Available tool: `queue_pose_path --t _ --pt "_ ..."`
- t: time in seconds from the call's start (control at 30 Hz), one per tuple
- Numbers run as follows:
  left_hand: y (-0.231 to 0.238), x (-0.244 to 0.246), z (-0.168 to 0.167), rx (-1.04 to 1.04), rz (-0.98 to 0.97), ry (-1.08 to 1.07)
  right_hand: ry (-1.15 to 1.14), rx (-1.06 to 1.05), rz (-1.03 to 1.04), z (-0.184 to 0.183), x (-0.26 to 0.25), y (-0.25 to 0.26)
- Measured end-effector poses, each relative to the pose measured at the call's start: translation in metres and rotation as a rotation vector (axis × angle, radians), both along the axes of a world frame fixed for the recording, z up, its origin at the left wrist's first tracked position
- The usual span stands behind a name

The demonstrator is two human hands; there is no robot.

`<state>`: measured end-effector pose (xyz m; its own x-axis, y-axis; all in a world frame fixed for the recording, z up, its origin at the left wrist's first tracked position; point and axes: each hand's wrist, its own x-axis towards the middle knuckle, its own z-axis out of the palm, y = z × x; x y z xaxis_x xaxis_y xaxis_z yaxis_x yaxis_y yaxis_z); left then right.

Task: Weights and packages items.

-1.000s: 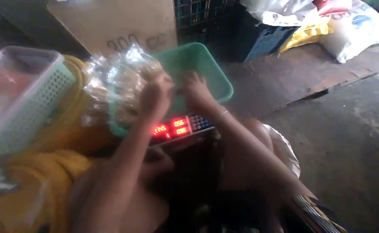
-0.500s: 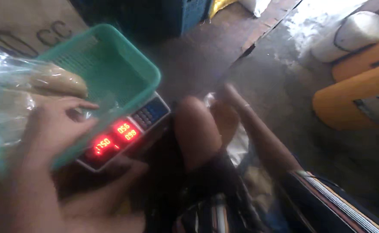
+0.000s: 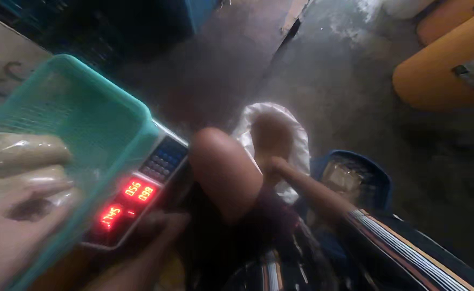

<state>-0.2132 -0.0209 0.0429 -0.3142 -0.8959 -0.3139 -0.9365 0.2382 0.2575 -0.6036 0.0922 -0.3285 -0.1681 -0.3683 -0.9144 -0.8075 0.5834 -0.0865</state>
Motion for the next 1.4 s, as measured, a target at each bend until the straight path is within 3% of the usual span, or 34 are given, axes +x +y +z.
queue_pose_path --t 0.03,0.07,0.17,0.37,0.5,0.7,0.83,0.9,1.1,1.4 --pt "-0.023 0.059 -0.033 -0.048 -0.086 0.151 0.048 0.021 0.007 -0.002 0.008 0.007" --pt "-0.033 0.088 -0.052 -0.057 -0.019 0.225 0.103 0.045 0.019 0.000 0.016 0.012" --pt "-0.035 0.096 -0.061 -0.020 0.149 0.268 0.201 0.021 0.115 0.014 0.023 0.010" --pt "-0.038 0.102 -0.061 -0.038 0.122 0.298 0.306 -0.278 0.111 0.033 -0.021 -0.020" --pt "-0.040 0.102 -0.061 -0.041 0.134 0.297 0.349 -0.540 -0.047 -0.008 -0.053 -0.045" --pt "-0.042 0.096 -0.054 -0.076 0.070 0.287 0.087 -0.409 -0.406 -0.035 -0.003 -0.075" --pt "-0.041 0.093 -0.055 -0.082 0.136 0.259 -0.082 -0.540 -0.765 -0.057 0.005 -0.055" --pt "-0.041 0.099 -0.058 -0.113 0.112 0.279 -0.088 -0.577 -0.845 -0.059 0.008 -0.045" --pt "-0.035 0.096 -0.060 -0.152 0.098 0.303 0.018 -0.577 -0.849 -0.017 0.000 -0.027" --pt "-0.033 0.092 -0.057 -0.194 0.213 0.291 0.081 -0.681 -0.718 0.004 -0.013 0.004"
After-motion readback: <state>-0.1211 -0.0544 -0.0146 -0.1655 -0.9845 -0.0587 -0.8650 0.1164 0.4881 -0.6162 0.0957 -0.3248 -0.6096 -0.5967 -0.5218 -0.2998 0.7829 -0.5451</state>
